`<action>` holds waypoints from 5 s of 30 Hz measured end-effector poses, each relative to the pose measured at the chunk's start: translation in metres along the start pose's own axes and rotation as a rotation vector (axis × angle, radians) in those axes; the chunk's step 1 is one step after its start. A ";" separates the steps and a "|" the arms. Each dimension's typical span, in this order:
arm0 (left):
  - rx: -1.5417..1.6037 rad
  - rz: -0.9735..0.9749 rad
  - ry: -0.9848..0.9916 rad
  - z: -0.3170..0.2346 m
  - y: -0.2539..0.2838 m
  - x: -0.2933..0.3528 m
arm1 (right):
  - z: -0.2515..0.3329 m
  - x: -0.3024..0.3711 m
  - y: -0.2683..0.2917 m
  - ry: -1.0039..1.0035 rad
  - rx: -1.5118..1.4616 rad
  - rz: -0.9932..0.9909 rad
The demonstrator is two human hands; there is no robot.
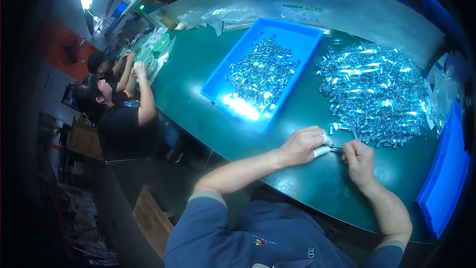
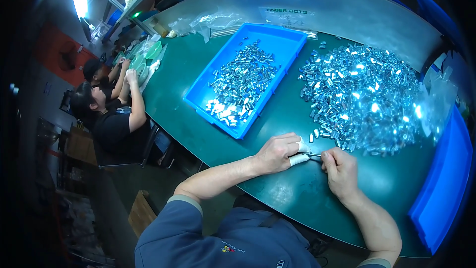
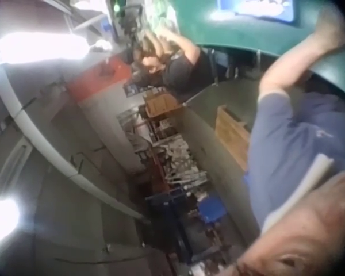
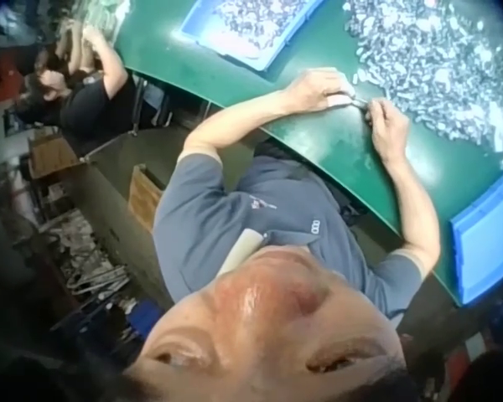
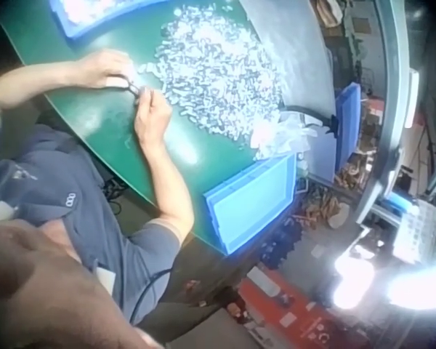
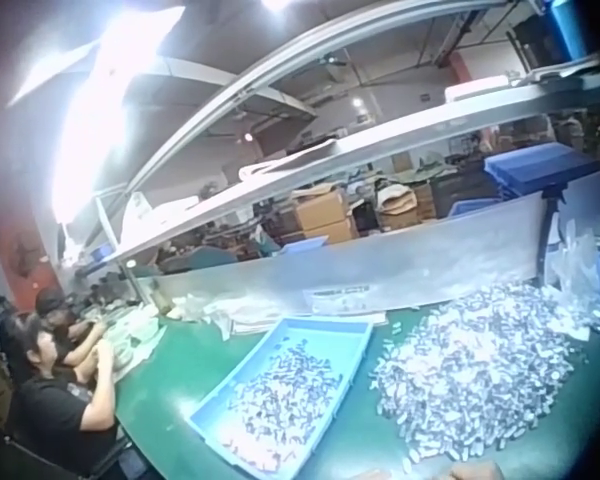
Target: The person assembles or inspects small metal parts and white components using tweezers at a green table, taking items from a blue bin.
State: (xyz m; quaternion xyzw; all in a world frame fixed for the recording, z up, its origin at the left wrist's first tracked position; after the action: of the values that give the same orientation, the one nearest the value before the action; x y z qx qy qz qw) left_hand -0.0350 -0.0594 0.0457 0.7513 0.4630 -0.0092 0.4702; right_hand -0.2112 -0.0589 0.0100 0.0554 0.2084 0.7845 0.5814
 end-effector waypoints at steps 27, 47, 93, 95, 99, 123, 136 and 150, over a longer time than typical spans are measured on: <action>-0.318 0.185 0.099 -0.003 -0.006 -0.033 | -0.025 0.001 0.016 -0.224 -0.410 -0.179; -0.024 0.127 0.159 0.014 -0.001 -0.025 | -0.012 -0.005 0.014 -0.103 -0.063 -0.068; 0.111 -0.014 0.023 -0.001 -0.008 -0.019 | -0.022 0.000 -0.005 -0.217 -0.267 0.007; 0.100 -0.010 0.031 -0.002 -0.007 -0.018 | -0.018 0.002 -0.003 -0.183 -0.263 -0.001; 0.081 0.005 0.012 -0.005 -0.003 -0.017 | -0.002 0.004 -0.001 -0.079 -0.156 -0.023; -0.342 0.067 0.129 0.013 -0.013 -0.033 | -0.036 -0.004 0.015 -0.176 -0.419 -0.193; -0.027 -0.046 0.097 0.012 0.005 -0.024 | -0.031 -0.007 0.013 -0.187 -0.357 -0.141; 0.027 -0.048 0.179 0.023 0.007 -0.021 | -0.029 -0.006 0.011 -0.170 -0.345 -0.112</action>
State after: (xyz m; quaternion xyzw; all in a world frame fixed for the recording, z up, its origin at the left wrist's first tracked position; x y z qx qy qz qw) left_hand -0.0322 -0.0911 0.0473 0.7441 0.5208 0.0407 0.4165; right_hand -0.2291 -0.0747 -0.0112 0.0093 0.0236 0.7674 0.6406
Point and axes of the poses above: each hand's wrist, its own x-axis away from the middle knuckle, its own y-axis out of the back of the hand, z = x × y, the point moved 8 cm from there along -x, towards the middle knuckle, and after that the axes turned 5 degrees about z, right-handed, at the moved point
